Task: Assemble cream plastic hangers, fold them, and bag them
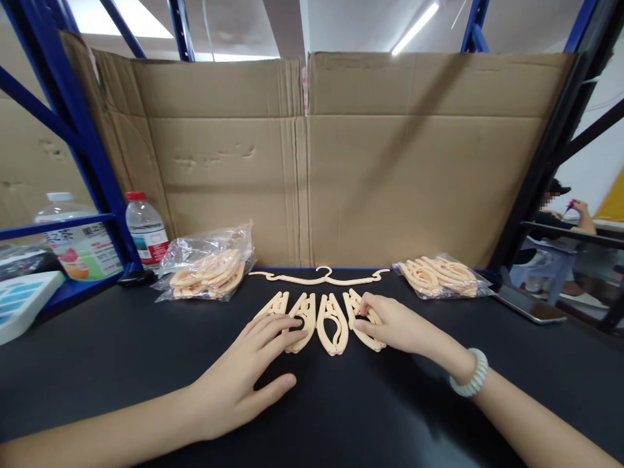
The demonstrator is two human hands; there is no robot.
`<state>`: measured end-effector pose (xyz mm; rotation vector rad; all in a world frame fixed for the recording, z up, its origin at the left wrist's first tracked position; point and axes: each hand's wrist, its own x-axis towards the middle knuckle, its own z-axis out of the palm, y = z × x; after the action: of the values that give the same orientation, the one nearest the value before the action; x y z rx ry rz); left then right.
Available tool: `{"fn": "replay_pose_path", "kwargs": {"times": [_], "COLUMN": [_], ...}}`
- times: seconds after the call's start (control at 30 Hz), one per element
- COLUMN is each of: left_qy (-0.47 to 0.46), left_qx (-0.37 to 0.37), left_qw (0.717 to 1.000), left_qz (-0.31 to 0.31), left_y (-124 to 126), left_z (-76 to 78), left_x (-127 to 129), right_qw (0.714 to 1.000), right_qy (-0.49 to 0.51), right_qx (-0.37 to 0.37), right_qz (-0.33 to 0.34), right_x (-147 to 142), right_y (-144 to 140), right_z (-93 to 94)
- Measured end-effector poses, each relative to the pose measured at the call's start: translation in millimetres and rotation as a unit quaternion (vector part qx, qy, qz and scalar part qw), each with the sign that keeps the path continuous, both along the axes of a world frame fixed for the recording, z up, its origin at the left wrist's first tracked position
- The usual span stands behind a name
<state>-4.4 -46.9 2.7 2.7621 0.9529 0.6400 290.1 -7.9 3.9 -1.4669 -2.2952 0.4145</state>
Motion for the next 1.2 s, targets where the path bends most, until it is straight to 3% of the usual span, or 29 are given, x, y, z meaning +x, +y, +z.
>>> {"fn": "replay_pose_path", "kwargs": {"times": [0.17,0.5,0.83,1.0,1.1,1.2], "left_qy": [0.068,0.075,0.068,0.053,0.057,0.078], "left_qx": [-0.020,-0.040,-0.020,-0.003,0.003,-0.011], "left_qw": [0.997,0.996,0.997,0.997,0.996,0.995], "left_qz": [0.030,0.035,0.037,0.055,0.069,0.065], "left_y": [0.1,2.5,4.0,3.1,2.3,3.7], "left_z": [-9.1,-10.9,-15.6,-22.0,-23.7,-21.1], "left_x": [-4.1,-6.1,-7.3,-4.8,-3.1,-4.6], "right_qw": [0.998,0.994,0.984,0.984,0.985,0.987], "right_qy": [-0.050,-0.103,-0.126,-0.127,-0.126,-0.121], "right_qx": [0.012,0.031,0.121,0.045,0.001,0.002], "right_qz": [0.031,0.032,0.034,0.113,0.117,0.105], "right_x": [-1.6,-4.7,-8.5,-23.6,-32.0,-38.8], "right_y": [-8.0,-14.9,-20.5,-32.5,-36.4,-36.3], "right_z": [3.7,6.6,8.7,-0.7,-7.7,-10.4]}}
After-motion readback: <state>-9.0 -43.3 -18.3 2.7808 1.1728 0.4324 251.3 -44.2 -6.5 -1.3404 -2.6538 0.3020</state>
